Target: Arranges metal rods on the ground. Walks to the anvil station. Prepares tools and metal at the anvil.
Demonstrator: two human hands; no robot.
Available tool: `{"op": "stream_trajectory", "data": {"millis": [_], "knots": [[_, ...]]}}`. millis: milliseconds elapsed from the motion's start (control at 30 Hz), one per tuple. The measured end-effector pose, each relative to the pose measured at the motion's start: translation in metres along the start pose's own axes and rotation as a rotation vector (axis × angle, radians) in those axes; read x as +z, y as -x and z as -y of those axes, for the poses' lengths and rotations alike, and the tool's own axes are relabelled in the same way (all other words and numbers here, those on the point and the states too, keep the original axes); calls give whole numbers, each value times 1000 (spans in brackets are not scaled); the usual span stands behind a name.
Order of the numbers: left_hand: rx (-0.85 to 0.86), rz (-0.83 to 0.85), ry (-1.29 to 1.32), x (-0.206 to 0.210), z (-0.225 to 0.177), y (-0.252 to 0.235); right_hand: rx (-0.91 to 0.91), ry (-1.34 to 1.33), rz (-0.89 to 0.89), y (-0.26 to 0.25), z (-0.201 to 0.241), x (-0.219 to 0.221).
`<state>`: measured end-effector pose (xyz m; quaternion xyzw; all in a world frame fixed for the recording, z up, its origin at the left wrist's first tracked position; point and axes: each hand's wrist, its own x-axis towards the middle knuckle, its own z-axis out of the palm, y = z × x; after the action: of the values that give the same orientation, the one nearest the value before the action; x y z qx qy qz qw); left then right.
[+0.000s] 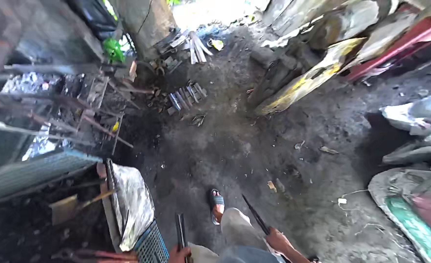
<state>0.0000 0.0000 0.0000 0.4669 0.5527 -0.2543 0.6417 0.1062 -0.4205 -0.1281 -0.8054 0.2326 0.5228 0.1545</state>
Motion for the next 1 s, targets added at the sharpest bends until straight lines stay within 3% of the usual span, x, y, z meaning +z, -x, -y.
{"op": "stream_trajectory", "data": {"millis": [133, 233, 400, 667, 833, 1000], "knots": [[129, -1, 43, 65, -155, -23, -106, -106, -16, 0, 102, -95], [260, 107, -2, 96, -258, -49, -149, -244, 0, -15, 162, -139], [302, 123, -165, 152, -402, -146, -200, -292, -13, -59, 271, -190], [115, 76, -194, 235, -566, -360, -189, -501, 131, -163, 470, -263], [72, 88, -219, 285, -642, -468, -188, -465, 125, -260, 561, -282], [125, -18, -589, 354, -703, -612, -134, -379, 152, -369, 634, -291]]}}
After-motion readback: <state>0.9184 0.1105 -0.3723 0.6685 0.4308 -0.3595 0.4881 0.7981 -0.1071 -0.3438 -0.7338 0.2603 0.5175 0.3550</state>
